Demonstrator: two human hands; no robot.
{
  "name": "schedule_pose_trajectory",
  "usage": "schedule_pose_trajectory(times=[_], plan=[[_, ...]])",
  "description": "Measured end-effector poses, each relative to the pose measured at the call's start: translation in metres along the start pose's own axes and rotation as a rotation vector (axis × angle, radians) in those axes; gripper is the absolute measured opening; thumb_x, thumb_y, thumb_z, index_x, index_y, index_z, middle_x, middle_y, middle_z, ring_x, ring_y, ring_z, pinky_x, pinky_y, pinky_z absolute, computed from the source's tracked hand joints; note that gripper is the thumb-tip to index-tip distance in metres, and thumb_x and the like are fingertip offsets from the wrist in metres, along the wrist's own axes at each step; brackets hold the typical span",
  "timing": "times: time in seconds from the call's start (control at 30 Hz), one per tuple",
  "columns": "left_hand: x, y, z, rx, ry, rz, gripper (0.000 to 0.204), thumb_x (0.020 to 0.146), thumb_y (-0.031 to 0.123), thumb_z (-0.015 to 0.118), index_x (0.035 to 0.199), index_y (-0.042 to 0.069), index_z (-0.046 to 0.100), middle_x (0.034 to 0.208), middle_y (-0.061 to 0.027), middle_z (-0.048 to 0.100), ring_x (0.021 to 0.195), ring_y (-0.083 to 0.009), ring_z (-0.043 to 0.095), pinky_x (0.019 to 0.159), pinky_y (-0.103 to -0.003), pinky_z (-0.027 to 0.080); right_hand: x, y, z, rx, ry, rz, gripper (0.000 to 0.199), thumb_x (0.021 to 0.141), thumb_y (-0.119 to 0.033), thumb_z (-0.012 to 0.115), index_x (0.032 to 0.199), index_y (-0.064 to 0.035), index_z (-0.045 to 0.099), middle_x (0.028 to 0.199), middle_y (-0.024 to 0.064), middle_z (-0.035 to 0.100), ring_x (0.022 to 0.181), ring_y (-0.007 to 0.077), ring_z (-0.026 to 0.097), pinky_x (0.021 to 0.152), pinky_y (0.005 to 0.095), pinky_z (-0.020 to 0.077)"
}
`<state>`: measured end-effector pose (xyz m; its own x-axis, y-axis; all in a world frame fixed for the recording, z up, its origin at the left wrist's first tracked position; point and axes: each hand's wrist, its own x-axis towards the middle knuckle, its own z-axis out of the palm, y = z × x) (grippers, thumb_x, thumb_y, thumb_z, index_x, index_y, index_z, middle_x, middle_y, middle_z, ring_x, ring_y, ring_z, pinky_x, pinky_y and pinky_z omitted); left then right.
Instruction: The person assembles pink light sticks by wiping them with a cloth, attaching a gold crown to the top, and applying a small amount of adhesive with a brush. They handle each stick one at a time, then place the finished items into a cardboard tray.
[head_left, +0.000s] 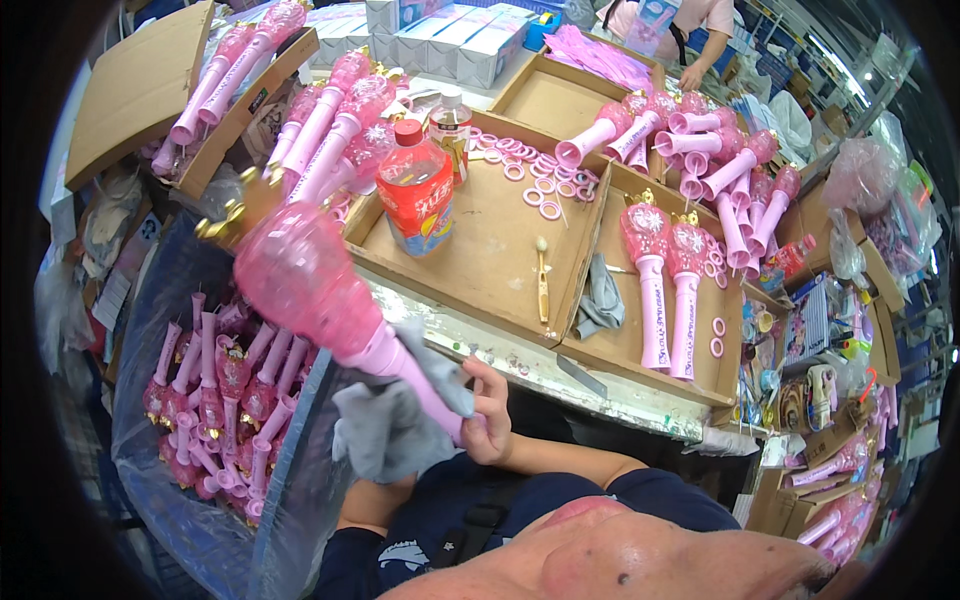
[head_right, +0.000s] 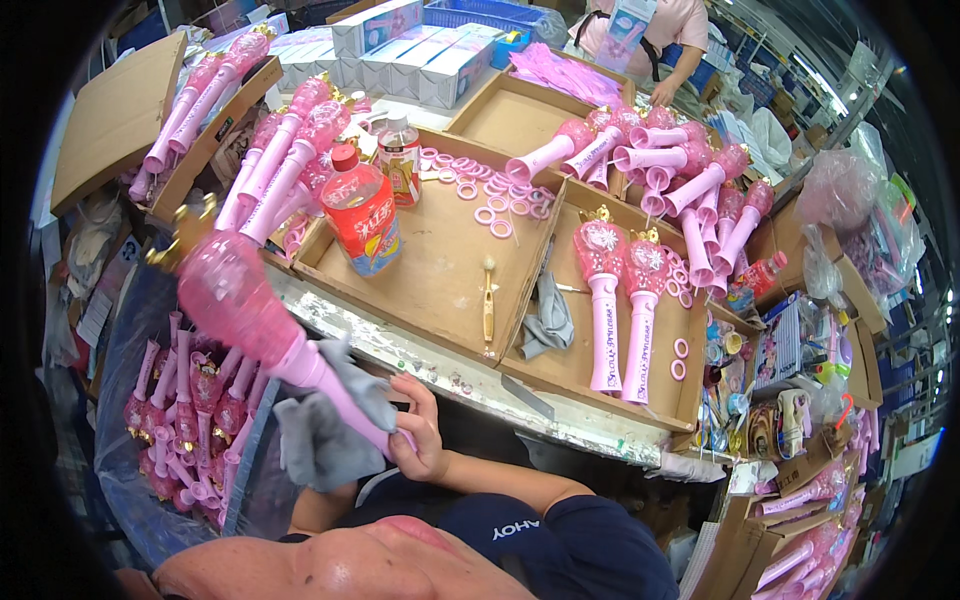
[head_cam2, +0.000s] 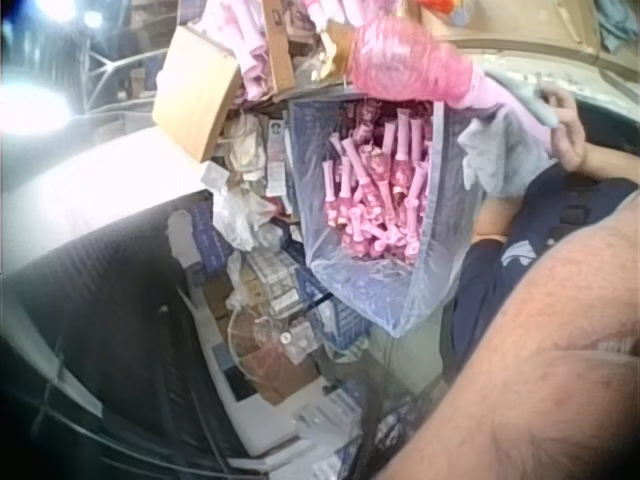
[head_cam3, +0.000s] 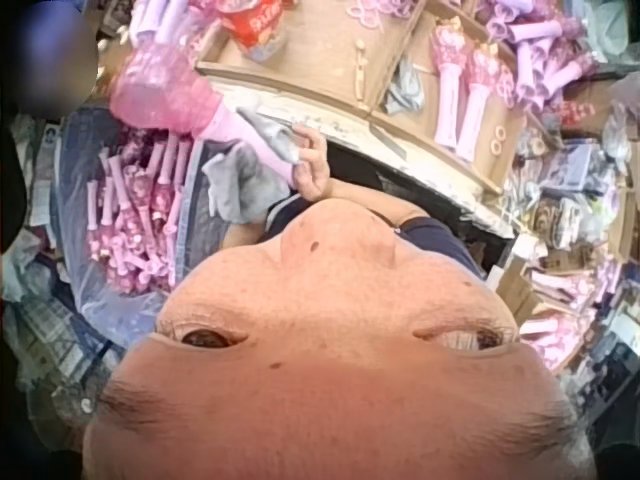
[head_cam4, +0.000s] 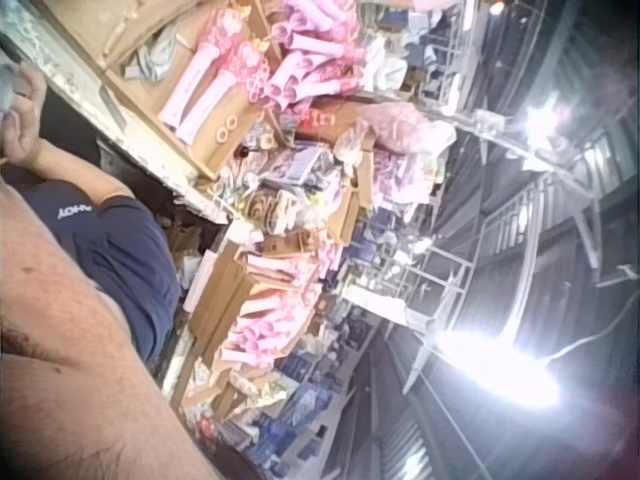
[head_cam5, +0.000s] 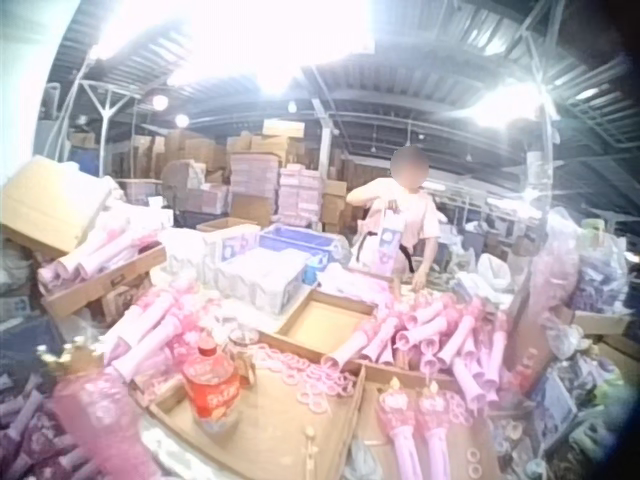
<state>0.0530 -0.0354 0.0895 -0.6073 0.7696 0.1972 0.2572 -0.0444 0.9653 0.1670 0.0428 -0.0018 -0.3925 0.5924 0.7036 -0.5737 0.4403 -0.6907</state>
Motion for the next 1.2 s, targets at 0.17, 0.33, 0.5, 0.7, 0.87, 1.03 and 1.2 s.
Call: schedule_pose_trajectory(times=[0.17,0.33,0.5,0.7,0.87,1.03,1.2], plan=[[0.015,0.032,0.002,0.219,-0.160,0.155,0.017,0.076,0.026,0.063,0.087,0.012,0.062,0.083,-0.0083,0.061,0.063,-0.0238,0.060,0.055,-0.035,0.047,0.025,-0.005,-0.022,0.101,0.016,0.057,0.044,0.090,-0.036,0.059,0.119,-0.0050,0.046,0.137,0.0173,0.033,0.133,0.0268,0.028,0.111,0.0423,0.0180],[0.022,0.057,0.015,0.565,-0.220,0.508,0.011,0.074,0.021,0.065,0.082,0.013,0.064,0.079,-0.0078,0.061,0.059,-0.0237,0.060,0.052,-0.034,0.047,0.111,-0.010,-0.047,0.464,0.001,0.464,0.079,0.087,-0.033,0.067,0.144,-0.0022,0.021,0.136,0.0198,0.046,0.126,0.0309,0.047,0.104,0.0423,0.0358],[0.044,0.050,0.053,0.008,-0.400,0.124,0.009,0.075,0.015,0.067,0.082,0.011,0.064,0.067,-0.0109,0.062,0.060,-0.0239,0.061,0.054,-0.035,0.048,0.173,-0.017,-0.033,0.286,0.151,0.819,0.044,0.087,-0.028,0.069,0.120,-0.0040,0.052,0.104,0.0060,0.062,0.090,0.0153,0.061,0.078,0.0306,0.0496],[0.010,0.031,0.070,1.578,-0.074,0.572,0.012,0.077,0.015,0.056,0.079,0.004,0.059,0.069,-0.0101,0.054,0.056,-0.0238,0.056,0.052,-0.034,0.048,0.195,-0.005,-0.040,0.218,0.149,0.710,0.043,0.086,-0.035,0.070,0.113,-0.0061,0.052,0.090,0.0032,0.059,0.074,0.0147,0.061,0.058,0.0270,0.0502],[0.020,-0.023,0.061,-0.689,-0.485,-0.123,0.019,0.096,0.018,0.046,0.109,0.005,0.051,0.090,-0.0044,0.050,0.084,-0.0122,0.053,0.073,-0.023,0.045,0.199,0.002,-0.040,0.227,0.192,0.755,0.084,0.078,-0.033,0.079,0.132,0.0001,0.024,0.108,0.0119,0.053,0.087,0.0183,0.059,0.073,0.0310,0.0531],[0.019,-0.040,0.067,-1.431,-0.490,-0.469,0.025,0.104,0.029,0.038,0.116,0.010,0.050,0.096,-0.0011,0.051,0.090,-0.0104,0.051,0.082,-0.023,0.043,0.199,-0.001,-0.046,0.244,0.180,0.723,0.100,0.080,-0.034,0.078,0.140,0.0028,0.006,0.121,0.0167,0.049,0.103,0.0221,0.057,0.086,0.0354,0.0497],[0.024,-0.027,0.062,-1.245,-0.219,-0.538,0.030,0.102,0.038,0.041,0.111,0.010,0.049,0.095,-0.0002,0.053,0.083,-0.0087,0.054,0.073,-0.023,0.048,0.183,-0.014,-0.065,0.318,0.068,0.787,0.073,0.092,-0.040,0.061,0.142,-0.0016,0.024,0.121,0.0122,0.053,0.106,0.0200,0.057,0.089,0.0340,0.0475]])
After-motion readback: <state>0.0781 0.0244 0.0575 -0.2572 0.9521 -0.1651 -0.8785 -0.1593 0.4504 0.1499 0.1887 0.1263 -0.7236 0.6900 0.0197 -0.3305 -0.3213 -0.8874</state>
